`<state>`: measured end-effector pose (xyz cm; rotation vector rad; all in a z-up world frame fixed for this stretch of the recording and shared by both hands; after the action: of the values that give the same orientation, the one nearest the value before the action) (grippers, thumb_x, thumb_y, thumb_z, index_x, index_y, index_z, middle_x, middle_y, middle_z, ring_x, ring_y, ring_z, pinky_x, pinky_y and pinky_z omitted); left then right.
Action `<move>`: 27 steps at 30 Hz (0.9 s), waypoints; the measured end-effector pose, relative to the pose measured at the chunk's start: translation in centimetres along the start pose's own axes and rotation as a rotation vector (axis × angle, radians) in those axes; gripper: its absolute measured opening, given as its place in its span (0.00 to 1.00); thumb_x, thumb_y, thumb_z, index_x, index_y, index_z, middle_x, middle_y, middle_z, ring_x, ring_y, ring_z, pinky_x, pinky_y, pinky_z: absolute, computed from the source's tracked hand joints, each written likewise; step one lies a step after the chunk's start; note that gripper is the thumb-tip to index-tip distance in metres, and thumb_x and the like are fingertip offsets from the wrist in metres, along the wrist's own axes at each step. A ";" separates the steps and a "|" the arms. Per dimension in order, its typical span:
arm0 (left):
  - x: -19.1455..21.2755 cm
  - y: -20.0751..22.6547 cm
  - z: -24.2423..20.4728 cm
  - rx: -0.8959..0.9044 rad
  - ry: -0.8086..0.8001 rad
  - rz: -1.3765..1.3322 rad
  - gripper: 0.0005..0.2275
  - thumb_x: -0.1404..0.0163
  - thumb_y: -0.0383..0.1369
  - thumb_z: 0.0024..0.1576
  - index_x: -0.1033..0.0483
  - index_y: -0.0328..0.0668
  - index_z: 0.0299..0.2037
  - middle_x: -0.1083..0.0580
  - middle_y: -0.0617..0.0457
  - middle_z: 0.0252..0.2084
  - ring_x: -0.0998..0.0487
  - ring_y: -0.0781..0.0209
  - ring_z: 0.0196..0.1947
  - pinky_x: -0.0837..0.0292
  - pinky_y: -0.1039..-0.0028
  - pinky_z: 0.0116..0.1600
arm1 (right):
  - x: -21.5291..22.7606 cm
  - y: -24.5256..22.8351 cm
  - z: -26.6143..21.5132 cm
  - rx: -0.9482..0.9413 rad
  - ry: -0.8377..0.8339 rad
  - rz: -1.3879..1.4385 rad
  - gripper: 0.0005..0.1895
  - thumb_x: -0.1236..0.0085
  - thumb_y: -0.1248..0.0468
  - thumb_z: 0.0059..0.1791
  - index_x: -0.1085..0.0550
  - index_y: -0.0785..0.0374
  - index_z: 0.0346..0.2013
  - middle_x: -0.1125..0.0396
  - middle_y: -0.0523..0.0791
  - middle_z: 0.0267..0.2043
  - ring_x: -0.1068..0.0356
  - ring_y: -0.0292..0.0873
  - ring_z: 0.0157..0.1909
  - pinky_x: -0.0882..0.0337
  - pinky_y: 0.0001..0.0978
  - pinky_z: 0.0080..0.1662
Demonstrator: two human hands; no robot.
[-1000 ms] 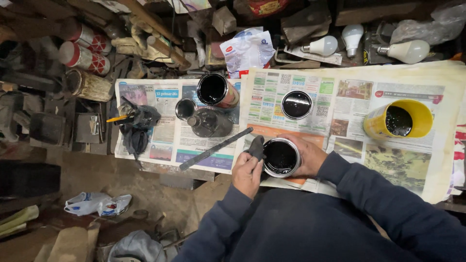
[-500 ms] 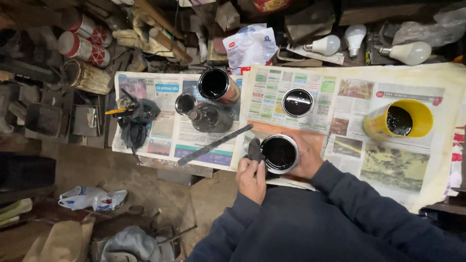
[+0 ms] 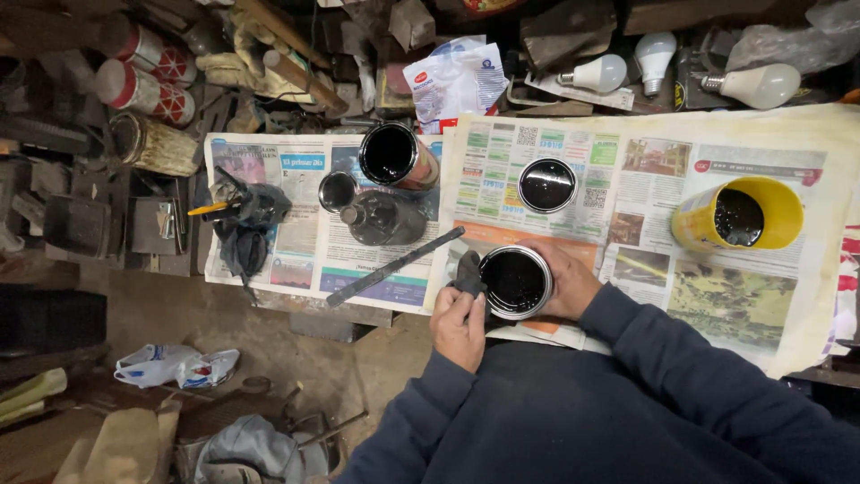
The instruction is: The recorder is mixing a dark liquid in tins, wiping them with a rag, and preparing containers on a newspaper-covered workbench.
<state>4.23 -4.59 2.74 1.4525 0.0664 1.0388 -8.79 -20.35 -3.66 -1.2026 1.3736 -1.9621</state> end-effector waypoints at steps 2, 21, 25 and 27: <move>0.0 -0.2 0.3 -0.010 -0.011 -0.008 0.06 0.44 0.24 0.58 0.27 0.30 0.30 0.32 0.44 0.31 0.29 0.50 0.31 0.32 0.66 0.37 | 0.2 -0.1 0.0 -0.007 -0.001 0.017 0.54 0.19 0.56 0.28 0.38 0.61 0.64 0.32 0.51 0.60 0.30 0.52 0.61 0.30 0.41 0.59; 0.5 -0.3 2.2 -0.060 -0.195 -0.012 0.04 0.44 0.25 0.57 0.23 0.31 0.32 0.31 0.46 0.32 0.27 0.51 0.30 0.31 0.67 0.37 | 0.1 -0.1 0.3 -0.045 -0.051 0.082 0.52 0.19 0.56 0.30 0.38 0.60 0.63 0.35 0.51 0.65 0.32 0.50 0.64 0.29 0.41 0.61; 0.7 -0.2 2.7 -0.077 -0.209 -0.023 0.05 0.44 0.24 0.57 0.25 0.31 0.30 0.32 0.45 0.31 0.29 0.52 0.29 0.32 0.67 0.36 | 0.2 -0.2 0.3 -0.046 -0.047 0.090 0.52 0.19 0.56 0.31 0.38 0.60 0.64 0.34 0.50 0.64 0.31 0.50 0.64 0.30 0.40 0.62; 0.7 -0.2 2.9 -0.096 -0.232 -0.027 0.06 0.44 0.24 0.57 0.26 0.31 0.30 0.33 0.45 0.31 0.29 0.51 0.30 0.33 0.66 0.36 | 0.1 -0.1 0.3 -0.074 -0.056 0.068 0.52 0.19 0.56 0.30 0.38 0.59 0.64 0.34 0.49 0.64 0.31 0.49 0.64 0.29 0.40 0.61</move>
<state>6.47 -6.37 3.50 1.4704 -0.1288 0.8345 -8.57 -20.57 -3.47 -1.2188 1.4506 -1.8323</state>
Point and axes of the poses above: each hand's wrist, its own z-axis towards the middle knuckle, its own x-axis out of the back of the hand, y = z × x, the point moved 7 cm from there along z, towards the middle knuckle
